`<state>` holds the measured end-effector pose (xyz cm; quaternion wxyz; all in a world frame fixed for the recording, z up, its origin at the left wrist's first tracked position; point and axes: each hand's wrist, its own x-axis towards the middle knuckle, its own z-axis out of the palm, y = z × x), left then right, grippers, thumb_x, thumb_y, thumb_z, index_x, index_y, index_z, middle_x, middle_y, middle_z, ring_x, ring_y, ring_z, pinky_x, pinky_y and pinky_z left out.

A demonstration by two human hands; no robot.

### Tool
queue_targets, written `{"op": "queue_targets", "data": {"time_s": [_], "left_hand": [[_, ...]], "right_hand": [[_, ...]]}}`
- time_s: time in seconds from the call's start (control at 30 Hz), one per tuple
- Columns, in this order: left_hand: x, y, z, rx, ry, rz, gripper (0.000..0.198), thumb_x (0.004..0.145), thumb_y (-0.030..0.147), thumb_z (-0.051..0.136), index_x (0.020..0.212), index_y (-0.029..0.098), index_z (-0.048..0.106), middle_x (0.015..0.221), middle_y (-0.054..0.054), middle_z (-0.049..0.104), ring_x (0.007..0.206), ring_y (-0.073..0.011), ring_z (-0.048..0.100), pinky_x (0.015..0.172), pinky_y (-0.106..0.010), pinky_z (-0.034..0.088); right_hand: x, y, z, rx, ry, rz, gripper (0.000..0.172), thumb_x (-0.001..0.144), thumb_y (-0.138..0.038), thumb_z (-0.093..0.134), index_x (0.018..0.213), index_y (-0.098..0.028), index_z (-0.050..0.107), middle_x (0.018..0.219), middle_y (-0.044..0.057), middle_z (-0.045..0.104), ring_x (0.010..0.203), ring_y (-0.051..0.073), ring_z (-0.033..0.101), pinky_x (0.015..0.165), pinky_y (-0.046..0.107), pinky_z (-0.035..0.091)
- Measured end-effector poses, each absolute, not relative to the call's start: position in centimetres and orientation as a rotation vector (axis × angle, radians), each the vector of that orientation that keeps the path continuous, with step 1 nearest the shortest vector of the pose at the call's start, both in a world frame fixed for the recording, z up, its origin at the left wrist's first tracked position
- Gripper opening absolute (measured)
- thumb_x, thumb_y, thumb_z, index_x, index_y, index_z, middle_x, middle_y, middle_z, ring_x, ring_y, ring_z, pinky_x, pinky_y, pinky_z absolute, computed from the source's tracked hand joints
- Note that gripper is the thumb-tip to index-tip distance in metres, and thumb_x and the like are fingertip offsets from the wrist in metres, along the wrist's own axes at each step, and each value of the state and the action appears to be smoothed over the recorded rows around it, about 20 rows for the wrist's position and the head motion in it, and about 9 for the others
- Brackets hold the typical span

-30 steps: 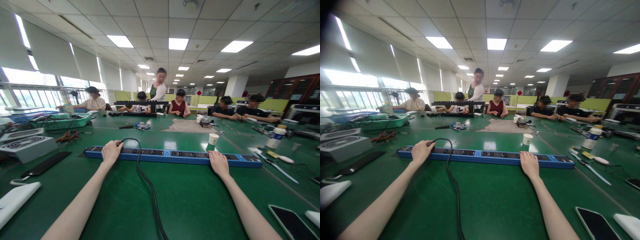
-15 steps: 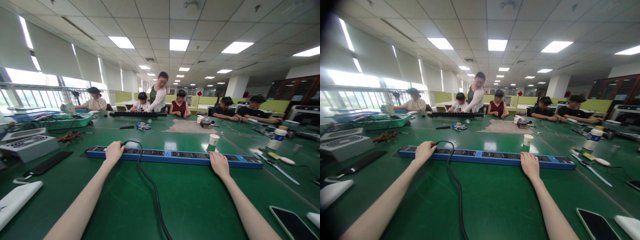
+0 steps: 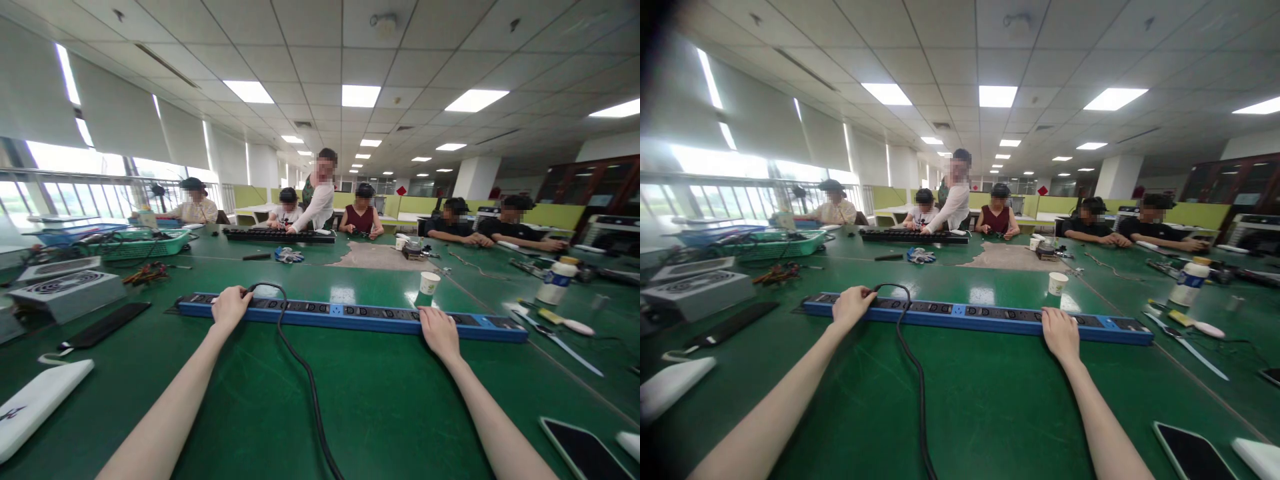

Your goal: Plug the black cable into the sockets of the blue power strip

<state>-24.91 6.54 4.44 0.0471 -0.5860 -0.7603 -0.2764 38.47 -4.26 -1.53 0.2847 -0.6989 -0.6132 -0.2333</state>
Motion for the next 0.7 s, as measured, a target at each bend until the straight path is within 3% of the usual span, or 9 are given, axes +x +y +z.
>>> {"op": "queue_targets", "data": {"time_s": [0.27,0.53,0.7], "left_hand": [[-25.0,6.5,2.8,-1.698,-2.292,-0.921,0.054,0.097,0.063,0.049,0.116,0.021,0.077,0.119,-0.018,0.072,0.103,-0.0336,0.068,0.085,-0.040,0.053],[-24.0,5.6,4.2,-1.691,-2.287,-0.842,0.051,0.096,0.061,0.052,0.112,0.022,0.081,0.114,-0.018,0.074,0.101,-0.0362,0.068,0.087,-0.044,0.051],[-23.0,4.8,7.1,-1.643,-2.156,-0.986,0.055,0.099,0.062,0.045,0.123,0.025,0.077,0.121,-0.016,0.071,0.101,-0.0349,0.068,0.084,-0.043,0.052]], "right_hand": [[38.4,-4.4,-1.4,-1.846,-1.641,-0.643,0.046,0.108,-0.035,0.030,0.123,-0.026,0.072,0.128,0.008,0.073,0.120,0.026,0.060,0.100,0.041,0.038],[38.4,-4.4,-1.3,-1.852,-1.637,-0.631,0.046,0.107,-0.035,0.030,0.123,-0.025,0.072,0.127,0.009,0.073,0.120,0.026,0.061,0.100,0.041,0.038],[38.3,-4.4,-1.2,-1.876,-1.638,-0.644,0.045,0.107,-0.034,0.031,0.123,-0.026,0.072,0.128,0.008,0.073,0.120,0.026,0.061,0.099,0.040,0.039]]}}
